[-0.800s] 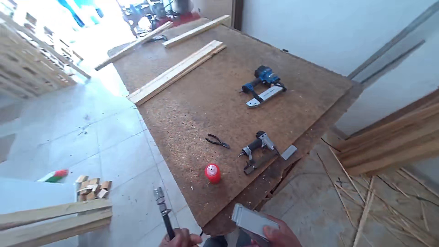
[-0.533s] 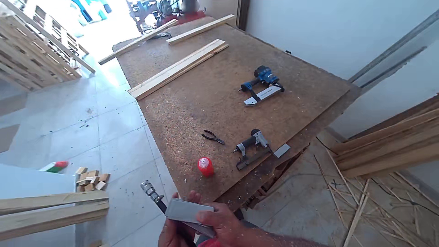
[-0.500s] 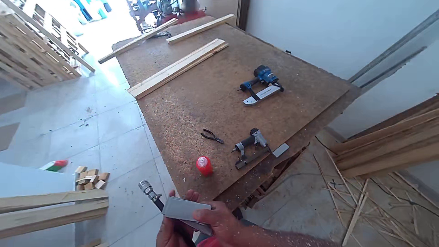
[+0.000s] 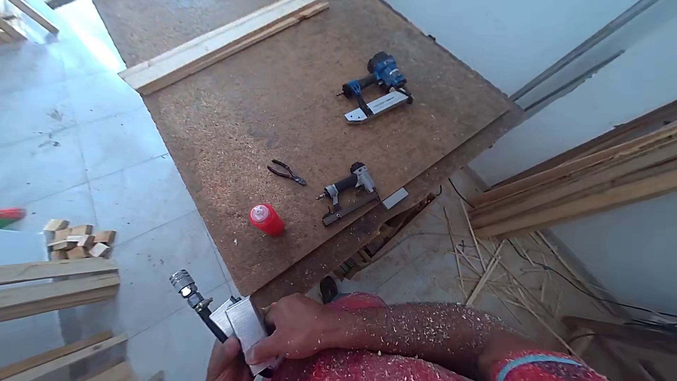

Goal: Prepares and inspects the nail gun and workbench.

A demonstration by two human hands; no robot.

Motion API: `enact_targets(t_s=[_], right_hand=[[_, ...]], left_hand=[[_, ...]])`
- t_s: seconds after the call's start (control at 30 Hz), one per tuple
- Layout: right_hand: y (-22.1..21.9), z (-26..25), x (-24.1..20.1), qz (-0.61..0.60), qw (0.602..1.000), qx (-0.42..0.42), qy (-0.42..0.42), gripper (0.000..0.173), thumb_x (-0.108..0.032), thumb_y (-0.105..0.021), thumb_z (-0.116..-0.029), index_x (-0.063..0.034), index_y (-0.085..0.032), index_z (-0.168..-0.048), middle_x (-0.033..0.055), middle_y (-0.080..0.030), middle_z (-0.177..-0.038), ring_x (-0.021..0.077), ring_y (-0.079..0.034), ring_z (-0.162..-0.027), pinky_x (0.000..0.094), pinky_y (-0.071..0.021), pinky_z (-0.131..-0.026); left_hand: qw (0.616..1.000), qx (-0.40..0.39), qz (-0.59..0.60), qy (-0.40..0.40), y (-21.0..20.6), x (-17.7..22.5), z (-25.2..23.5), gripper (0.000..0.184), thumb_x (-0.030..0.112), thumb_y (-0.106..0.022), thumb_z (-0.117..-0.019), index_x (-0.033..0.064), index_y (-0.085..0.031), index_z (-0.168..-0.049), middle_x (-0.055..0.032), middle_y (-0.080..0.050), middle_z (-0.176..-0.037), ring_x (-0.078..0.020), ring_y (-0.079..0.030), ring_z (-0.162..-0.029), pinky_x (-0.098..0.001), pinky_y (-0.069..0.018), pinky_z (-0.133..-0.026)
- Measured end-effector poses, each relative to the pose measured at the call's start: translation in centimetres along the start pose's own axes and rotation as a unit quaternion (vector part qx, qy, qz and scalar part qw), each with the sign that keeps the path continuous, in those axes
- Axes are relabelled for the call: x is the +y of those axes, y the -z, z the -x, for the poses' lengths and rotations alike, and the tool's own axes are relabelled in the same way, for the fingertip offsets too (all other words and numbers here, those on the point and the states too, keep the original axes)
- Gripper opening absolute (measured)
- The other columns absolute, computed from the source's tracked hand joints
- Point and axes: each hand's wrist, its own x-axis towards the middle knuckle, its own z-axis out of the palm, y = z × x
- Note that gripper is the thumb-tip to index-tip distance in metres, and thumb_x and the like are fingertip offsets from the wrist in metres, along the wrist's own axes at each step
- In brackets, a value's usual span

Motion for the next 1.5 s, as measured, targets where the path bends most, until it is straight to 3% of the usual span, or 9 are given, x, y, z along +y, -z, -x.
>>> enact_targets(t_s=[0.17,0.3,0.43,0.7,0.8,1.03,1.2,1.3,1.5], right_hand=[[1.7,1.5,1.5,0.077,0.994,-0.015,-0.070,0.053,-0.053,-0.072,-0.0899,-0.0005,-0.066,-0.085,0.0154,-0.066,-0.084,0.0325,-0.067,-0.082,0.0590,-0.0528,-0.070],[2.0,1.3,6.5,-0.100,0.995,-0.007,-0.003,0.041,-0.042,-0.073,-0.0944,-0.0012,-0.071,-0.098,0.0098,-0.072,-0.087,0.0197,-0.070,-0.079,0.0457,-0.0575,-0.079],[2.6,1.8,9.9,-0.320,0.947,0.010,0.033,0.026,-0.029,-0.071,-0.0977,-0.0029,-0.070,-0.101,0.0023,-0.069,-0.077,0.0078,-0.061,-0.060,0.0268,-0.0527,-0.058],[10.0,1.1,24.7,-0.457,0.769,0.414,-0.170,0.039,-0.039,-0.067,-0.1004,-0.0032,-0.063,-0.114,0.0052,-0.066,-0.075,0.0127,-0.058,-0.055,0.0300,-0.0528,-0.053],[13.9,-0.2,28.0,-0.478,0.726,0.439,-0.227,0.039,-0.040,-0.066,-0.1008,-0.0039,-0.061,-0.114,0.0053,-0.066,-0.074,0.0132,-0.061,-0.056,0.0298,-0.0547,-0.054],[14.7,0.2,24.8,-0.270,0.799,0.453,-0.289,0.036,-0.031,-0.062,-0.1014,0.0037,-0.067,-0.110,0.0150,-0.077,-0.096,0.0261,-0.077,-0.086,0.0470,-0.0634,-0.081],[7.1,2.9,13.4,-0.263,0.957,0.107,-0.063,0.039,-0.034,-0.059,-0.1047,-0.0015,-0.065,-0.125,0.0143,-0.074,-0.106,0.0245,-0.075,-0.089,0.0443,-0.0634,-0.082],[4.3,2.0,9.7,-0.331,0.943,0.020,0.023,0.032,-0.025,-0.069,-0.0994,0.0020,-0.065,-0.116,0.0116,-0.072,-0.097,0.0178,-0.072,-0.082,0.0347,-0.0623,-0.077],[6.0,2.6,13.0,-0.424,0.899,0.111,0.017,0.021,-0.018,-0.063,-0.1028,-0.0008,-0.064,-0.114,0.0117,-0.074,-0.091,0.0178,-0.072,-0.077,0.0338,-0.0622,-0.071]], left_hand=[[0.991,0.073,-0.100,0.052,-1.8,-1.4,-0.1,0.045,0.028,-0.085,-0.0821,0.0102,-0.069,-0.120,-0.0116,-0.077,-0.104,-0.0194,-0.076,-0.093,-0.0404,-0.0632,-0.084],[0.983,0.095,-0.127,0.089,-2.5,-2.0,-1.6,0.052,0.026,-0.088,-0.0786,0.0047,-0.067,-0.121,-0.0157,-0.076,-0.104,-0.0234,-0.075,-0.093,-0.0435,-0.0634,-0.084],[0.975,0.119,-0.142,0.121,-3.1,-2.5,-2.7,0.054,0.029,-0.090,-0.0757,0.0032,-0.067,-0.117,-0.0164,-0.076,-0.099,-0.0247,-0.076,-0.088,-0.0436,-0.0644,-0.080],[0.978,0.049,-0.103,0.177,-2.8,-2.5,-3.2,0.059,0.027,-0.089,-0.0768,0.0012,-0.064,-0.124,-0.0221,-0.072,-0.104,-0.0309,-0.074,-0.083,-0.0473,-0.0639,-0.075],[0.977,0.039,-0.106,0.183,-2.7,-2.4,-3.3,0.059,0.028,-0.088,-0.0780,0.0016,-0.064,-0.125,-0.0219,-0.072,-0.104,-0.0309,-0.074,-0.084,-0.0473,-0.0640,-0.076],[0.975,0.041,-0.145,0.164,-3.3,-2.0,-2.8,0.049,0.034,-0.084,-0.0813,0.0051,-0.068,-0.117,-0.0195,-0.074,-0.096,-0.0284,-0.075,-0.081,-0.0447,-0.0637,-0.075],[0.969,0.054,-0.172,0.170,-3.7,-1.9,-3.1,0.047,0.032,-0.086,-0.0795,0.0052,-0.070,-0.114,-0.0183,-0.074,-0.093,-0.0271,-0.075,-0.080,-0.0439,-0.0643,-0.074],[0.960,0.082,-0.206,0.172,-4.8,-2.1,-3.7,0.047,0.031,-0.090,-0.0749,0.0053,-0.071,-0.109,-0.0165,-0.075,-0.092,-0.0248,-0.076,-0.079,-0.0420,-0.0649,-0.073],[0.956,0.109,-0.204,0.182,-5.1,-2.0,-3.3,0.051,0.032,-0.092,-0.0731,0.0028,-0.069,-0.109,-0.0193,-0.075,-0.091,-0.0277,-0.076,-0.078,-0.0433,-0.0654,-0.073]])
